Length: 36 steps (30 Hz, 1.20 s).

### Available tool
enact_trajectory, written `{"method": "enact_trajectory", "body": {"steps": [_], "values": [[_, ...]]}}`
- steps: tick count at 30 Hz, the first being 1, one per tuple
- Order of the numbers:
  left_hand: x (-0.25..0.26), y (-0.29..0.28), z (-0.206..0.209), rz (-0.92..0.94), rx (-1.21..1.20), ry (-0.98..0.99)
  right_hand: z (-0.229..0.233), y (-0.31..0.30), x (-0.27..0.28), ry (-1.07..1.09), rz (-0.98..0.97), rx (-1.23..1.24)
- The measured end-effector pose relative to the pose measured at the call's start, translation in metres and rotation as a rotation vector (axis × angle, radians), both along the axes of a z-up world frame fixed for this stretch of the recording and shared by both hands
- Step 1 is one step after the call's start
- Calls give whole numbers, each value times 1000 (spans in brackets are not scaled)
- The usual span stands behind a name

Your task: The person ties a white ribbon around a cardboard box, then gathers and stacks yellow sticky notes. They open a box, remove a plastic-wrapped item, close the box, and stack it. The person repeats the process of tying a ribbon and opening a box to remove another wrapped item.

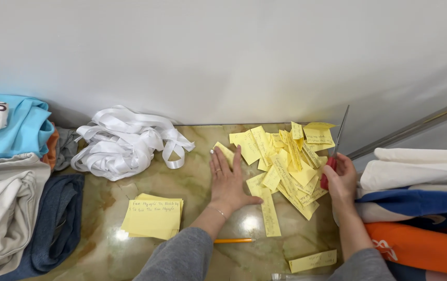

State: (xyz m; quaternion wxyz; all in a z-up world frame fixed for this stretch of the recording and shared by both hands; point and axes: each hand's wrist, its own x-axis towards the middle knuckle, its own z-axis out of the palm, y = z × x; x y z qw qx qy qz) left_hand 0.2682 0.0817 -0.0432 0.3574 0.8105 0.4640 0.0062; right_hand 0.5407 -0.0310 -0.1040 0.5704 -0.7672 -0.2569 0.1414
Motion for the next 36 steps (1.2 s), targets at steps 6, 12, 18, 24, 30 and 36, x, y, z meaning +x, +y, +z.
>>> {"method": "enact_trajectory", "body": {"steps": [6,12,18,24,30,36], "values": [[14,-7,-25,-2,43,-146,9,21,-43,278,257,192],[-8,14,0,152,9,-169,21,-10,-38,151,235,214],[3,74,-131,388,192,-138,-8,-96,7,-16,224,-495],[23,106,-169,353,335,44,5,-144,-10,-148,258,-982],[16,111,-116,349,65,54,-12,-177,-11,-145,393,-931],[-7,109,-105,353,-4,-28,1,-185,-18,97,589,-888]]}}
